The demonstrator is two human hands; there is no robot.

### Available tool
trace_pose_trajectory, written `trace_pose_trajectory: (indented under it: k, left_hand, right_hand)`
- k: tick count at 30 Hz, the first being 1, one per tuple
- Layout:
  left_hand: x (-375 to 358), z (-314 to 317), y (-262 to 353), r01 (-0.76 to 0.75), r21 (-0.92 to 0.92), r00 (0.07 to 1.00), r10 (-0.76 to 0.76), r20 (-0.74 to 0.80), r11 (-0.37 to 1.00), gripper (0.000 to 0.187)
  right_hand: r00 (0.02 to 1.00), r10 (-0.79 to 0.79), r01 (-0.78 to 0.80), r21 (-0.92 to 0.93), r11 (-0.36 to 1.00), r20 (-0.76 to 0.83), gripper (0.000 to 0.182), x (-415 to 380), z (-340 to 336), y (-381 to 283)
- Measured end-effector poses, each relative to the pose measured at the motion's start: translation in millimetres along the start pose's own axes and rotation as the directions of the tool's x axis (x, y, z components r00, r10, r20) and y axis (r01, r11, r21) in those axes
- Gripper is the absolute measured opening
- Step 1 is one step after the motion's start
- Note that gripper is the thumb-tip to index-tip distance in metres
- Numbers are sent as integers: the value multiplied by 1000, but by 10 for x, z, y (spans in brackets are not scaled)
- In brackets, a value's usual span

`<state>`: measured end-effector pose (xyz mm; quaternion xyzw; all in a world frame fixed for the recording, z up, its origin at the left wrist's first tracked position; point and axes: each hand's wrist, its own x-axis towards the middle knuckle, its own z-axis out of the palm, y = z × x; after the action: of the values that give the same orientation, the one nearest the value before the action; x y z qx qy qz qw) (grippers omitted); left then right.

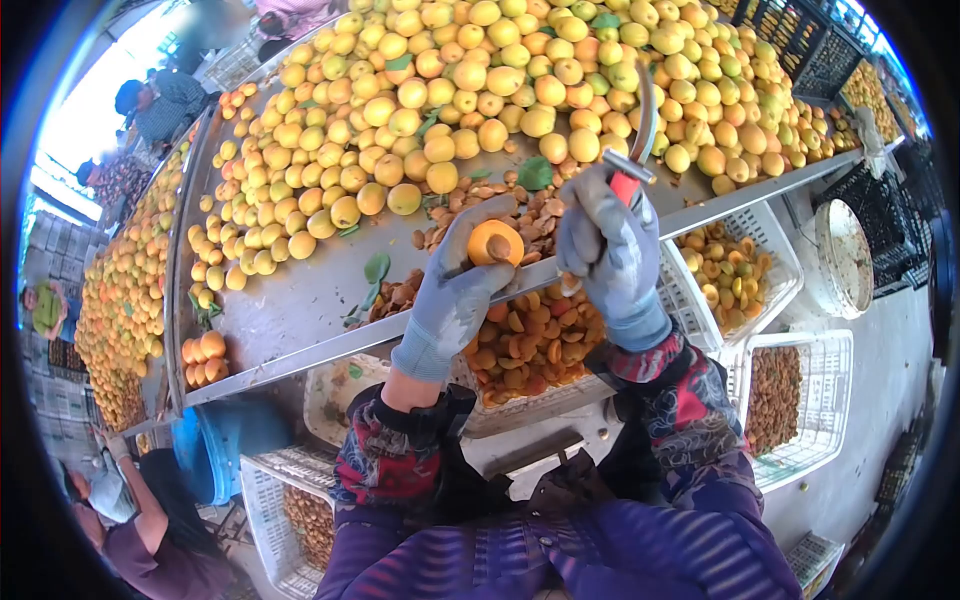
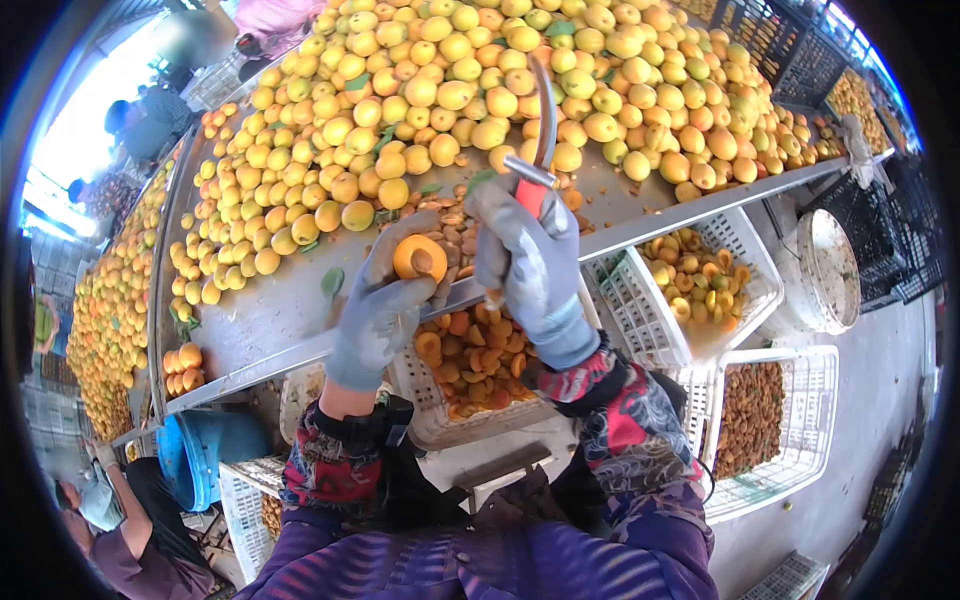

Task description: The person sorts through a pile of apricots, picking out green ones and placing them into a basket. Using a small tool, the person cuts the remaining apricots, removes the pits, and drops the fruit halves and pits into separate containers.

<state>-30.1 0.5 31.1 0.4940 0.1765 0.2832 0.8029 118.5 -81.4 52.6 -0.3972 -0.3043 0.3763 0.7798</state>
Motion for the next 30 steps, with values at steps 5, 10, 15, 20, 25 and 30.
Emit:
trace_pose_trajectory:
  k: [5, 10, 15, 20, 25, 30]
  left_hand:
    - [12, 152, -105, 43, 218, 999, -49, 22, 975, 54]
    - [11, 217, -186, 19, 155, 998, -29, 62, 988, 52]
    - [-1, 299, -259, -122, 261, 992, 122, 17, 958, 46]
    - [-17, 297, -326, -209, 529, 971, 239, 12, 823, 50]
    - [13, 285, -340, -165, 456, 981, 192, -13, 875, 50]
    - [36, 247, -340, -183, 434, 981, 194, 18, 882, 51]
  right_hand:
    - [986, -138, 146, 77, 986, -93, 33, 81, 140, -8]
    - [967, -221, 220, -25, 975, -129, 36, 100, 154, -9]
    - [921, -383, 388, 58, 920, -75, 12, 65, 198, 133]
    - [934, -303, 327, 104, 939, -190, 15, 85, 269, 229]
    - [938, -67, 85, 39, 996, -339, 38, 206, 236, 161]
    - [919, 144, -12, 340, 940, -367, 42, 293, 88, 230]
